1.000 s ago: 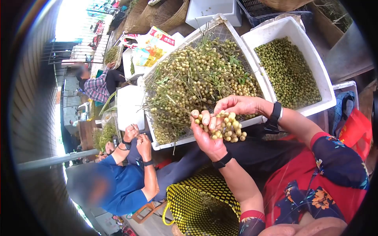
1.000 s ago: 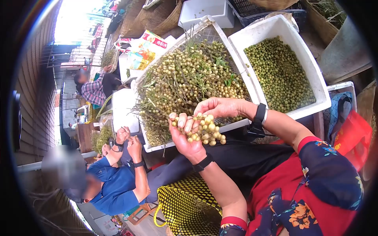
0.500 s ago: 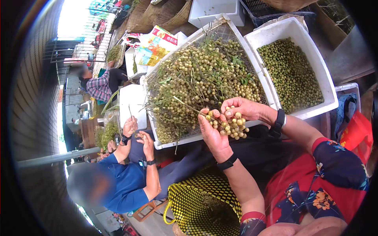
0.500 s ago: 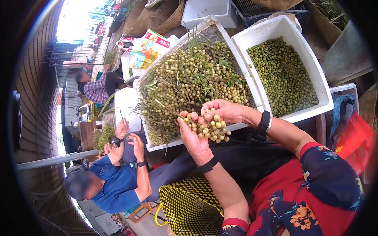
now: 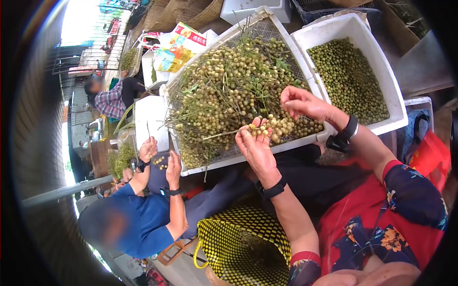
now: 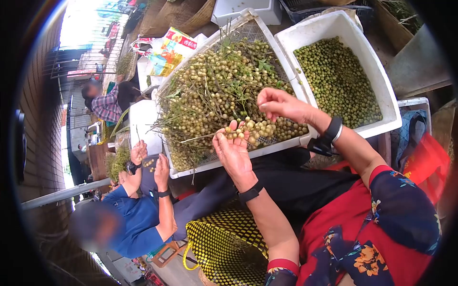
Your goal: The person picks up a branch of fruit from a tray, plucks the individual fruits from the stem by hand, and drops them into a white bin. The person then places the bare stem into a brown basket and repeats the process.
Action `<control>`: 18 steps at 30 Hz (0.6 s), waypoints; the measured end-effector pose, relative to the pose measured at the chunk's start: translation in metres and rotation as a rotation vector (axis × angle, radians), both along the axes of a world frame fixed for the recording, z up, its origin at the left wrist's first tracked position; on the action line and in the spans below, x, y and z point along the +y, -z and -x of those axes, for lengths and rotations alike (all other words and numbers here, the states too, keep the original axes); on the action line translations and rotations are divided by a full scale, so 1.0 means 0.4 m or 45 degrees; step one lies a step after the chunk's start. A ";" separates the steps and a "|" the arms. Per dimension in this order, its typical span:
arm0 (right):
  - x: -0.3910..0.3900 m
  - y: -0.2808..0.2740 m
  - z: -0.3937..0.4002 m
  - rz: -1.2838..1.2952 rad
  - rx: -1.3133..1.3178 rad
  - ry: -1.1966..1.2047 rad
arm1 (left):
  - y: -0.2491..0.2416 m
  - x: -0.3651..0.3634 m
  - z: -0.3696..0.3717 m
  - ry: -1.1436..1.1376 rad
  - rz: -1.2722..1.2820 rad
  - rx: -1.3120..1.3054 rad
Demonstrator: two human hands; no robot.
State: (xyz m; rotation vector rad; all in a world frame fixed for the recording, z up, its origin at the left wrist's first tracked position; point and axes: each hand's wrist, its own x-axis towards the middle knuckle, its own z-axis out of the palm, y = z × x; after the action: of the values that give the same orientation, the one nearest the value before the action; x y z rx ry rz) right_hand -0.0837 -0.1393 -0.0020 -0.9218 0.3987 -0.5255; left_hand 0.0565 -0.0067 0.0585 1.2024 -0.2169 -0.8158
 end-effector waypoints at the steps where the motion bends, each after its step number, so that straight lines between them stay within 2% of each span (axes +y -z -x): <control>1: 0.026 -0.030 -0.012 0.162 -0.029 -0.003 | 0.014 -0.005 0.004 -0.001 0.000 0.019; 2: 0.051 -0.050 -0.035 0.489 -0.051 0.069 | 0.022 -0.010 0.009 -0.003 0.000 0.036; 4: 0.076 -0.090 -0.029 0.809 0.190 -0.060 | 0.030 -0.013 0.017 -0.022 -0.011 0.045; 5: 0.087 -0.093 -0.040 0.805 0.185 -0.066 | 0.032 -0.010 0.015 -0.026 -0.001 0.035; 7: 0.105 -0.091 -0.060 1.247 0.294 0.176 | 0.042 -0.004 0.014 -0.040 0.021 0.019; 8: 0.109 -0.087 -0.072 1.244 0.292 0.171 | 0.049 0.001 0.014 -0.045 0.016 0.020; 10: 0.110 -0.073 -0.092 1.556 0.319 0.357 | 0.062 0.001 0.018 -0.015 0.002 -0.077; 12: 0.100 -0.060 -0.093 1.599 0.366 0.326 | 0.069 -0.006 0.025 -0.006 -0.043 -0.067; 15: 0.085 -0.042 -0.086 1.533 0.309 0.151 | 0.088 -0.003 0.024 0.066 -0.071 -0.235; 17: 0.075 -0.047 -0.076 1.028 0.159 -0.029 | 0.077 -0.007 0.030 -0.040 -0.086 -0.092; 18: 0.072 -0.051 -0.069 1.027 0.160 -0.027 | 0.071 -0.008 0.029 -0.038 -0.086 -0.092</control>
State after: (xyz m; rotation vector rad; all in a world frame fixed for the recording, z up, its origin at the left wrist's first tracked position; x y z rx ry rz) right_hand -0.0562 -0.1103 0.0182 -1.7403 0.2852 -0.6206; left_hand 0.0449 -0.0097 0.0302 1.2973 -0.2313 -0.7598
